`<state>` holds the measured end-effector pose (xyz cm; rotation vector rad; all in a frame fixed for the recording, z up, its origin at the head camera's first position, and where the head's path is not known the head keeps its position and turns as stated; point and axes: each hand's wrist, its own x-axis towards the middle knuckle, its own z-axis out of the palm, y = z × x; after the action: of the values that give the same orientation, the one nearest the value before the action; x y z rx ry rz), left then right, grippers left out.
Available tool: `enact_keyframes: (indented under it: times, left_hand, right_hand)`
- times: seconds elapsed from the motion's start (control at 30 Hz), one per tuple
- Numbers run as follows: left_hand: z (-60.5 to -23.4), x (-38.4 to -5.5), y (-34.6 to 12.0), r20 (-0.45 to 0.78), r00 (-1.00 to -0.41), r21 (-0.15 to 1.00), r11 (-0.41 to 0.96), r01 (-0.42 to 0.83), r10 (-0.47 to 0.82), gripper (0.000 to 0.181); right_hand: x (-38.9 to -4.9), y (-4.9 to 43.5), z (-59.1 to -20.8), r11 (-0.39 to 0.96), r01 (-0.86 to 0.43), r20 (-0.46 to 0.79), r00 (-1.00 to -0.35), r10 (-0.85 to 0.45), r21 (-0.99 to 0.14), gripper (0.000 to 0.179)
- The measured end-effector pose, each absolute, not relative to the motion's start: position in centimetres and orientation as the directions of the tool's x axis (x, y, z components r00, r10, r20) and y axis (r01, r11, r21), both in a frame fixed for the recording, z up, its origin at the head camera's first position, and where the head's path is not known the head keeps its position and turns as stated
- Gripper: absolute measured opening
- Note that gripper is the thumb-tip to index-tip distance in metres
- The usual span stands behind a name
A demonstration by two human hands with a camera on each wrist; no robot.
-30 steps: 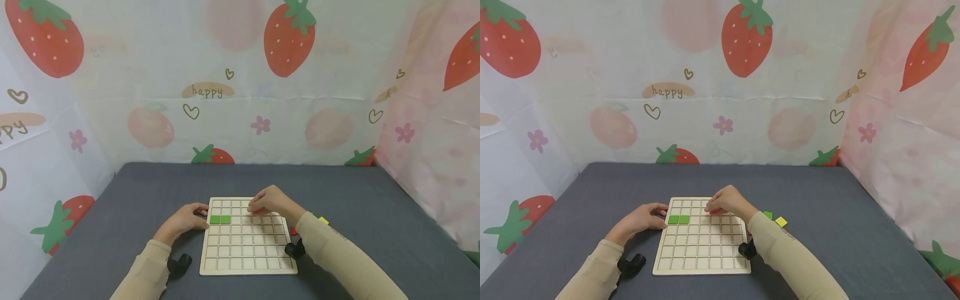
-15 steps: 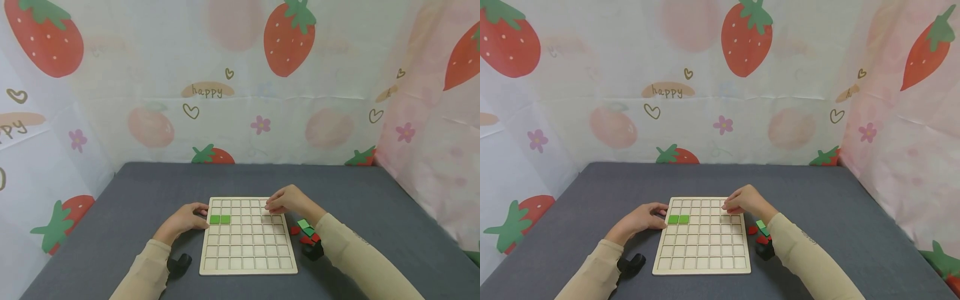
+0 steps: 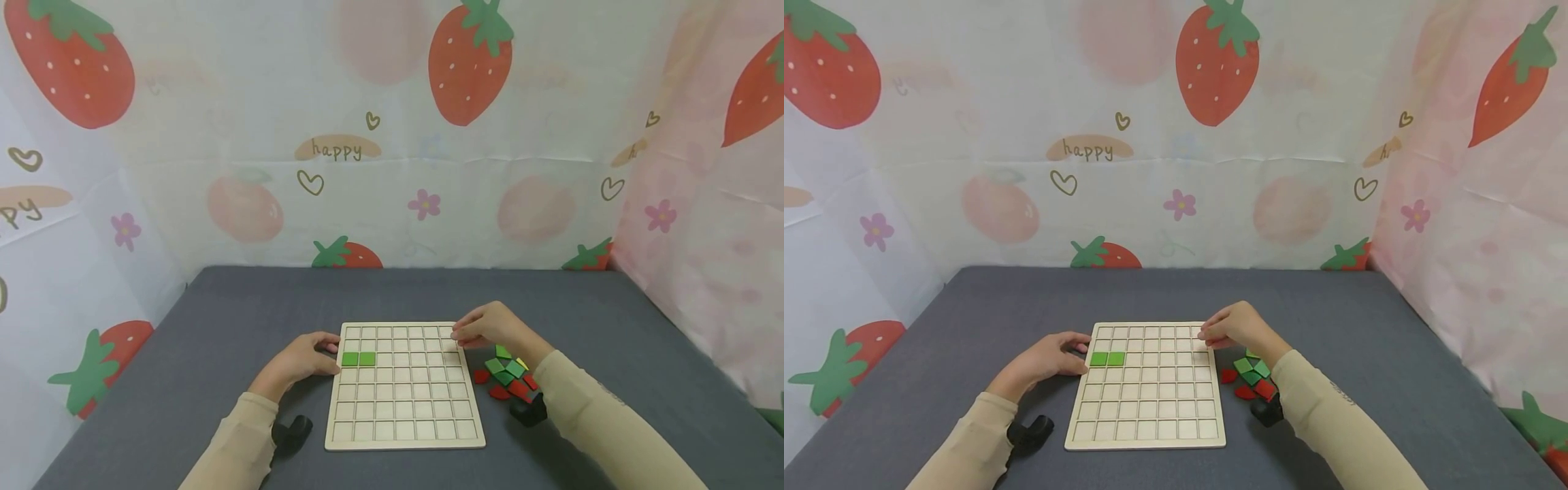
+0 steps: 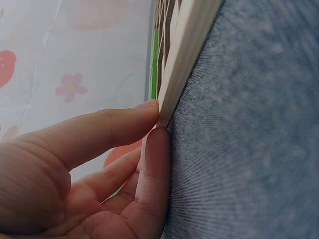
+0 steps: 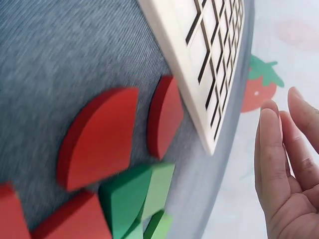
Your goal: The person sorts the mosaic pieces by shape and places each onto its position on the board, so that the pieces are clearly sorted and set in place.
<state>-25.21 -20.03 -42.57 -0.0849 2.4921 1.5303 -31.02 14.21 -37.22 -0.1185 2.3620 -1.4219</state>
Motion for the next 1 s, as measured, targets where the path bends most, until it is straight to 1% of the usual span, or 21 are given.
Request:
enact_keyframes:
  times: [0.23, 0.47, 0.63, 0.8, 1.0]
  left_hand:
    - [-42.6, -25.2, -20.1, -0.212, -0.975, 0.875, 0.457, -0.161, 0.063, 0.061]
    - [-42.5, -25.2, -20.1, -0.207, -0.976, 0.875, 0.460, -0.154, 0.068, 0.062]
    - [-42.5, -25.2, -20.1, -0.206, -0.976, 0.875, 0.460, -0.152, 0.070, 0.062]
    - [-42.5, -25.2, -20.0, -0.209, -0.976, 0.875, 0.457, -0.159, 0.059, 0.062]
    - [-42.6, -25.2, -20.0, -0.210, -0.976, 0.876, 0.454, -0.163, 0.056, 0.062]
  right_hand:
    - [-31.0, 15.6, -37.1, 0.502, 0.108, -0.276, -0.921, -0.273, -0.858, 0.027]
    - [-31.4, 16.6, -37.4, 0.490, 0.148, -0.298, -0.923, -0.244, -0.859, 0.028]
    - [-31.4, 17.2, -37.5, 0.492, 0.165, -0.309, -0.923, -0.227, -0.855, 0.033]
    - [-31.4, 18.1, -37.6, 0.499, 0.154, -0.305, -0.923, -0.235, -0.852, 0.037]
    - [-31.4, 18.8, -37.7, 0.521, 0.136, -0.293, -0.928, -0.232, -0.843, 0.038]
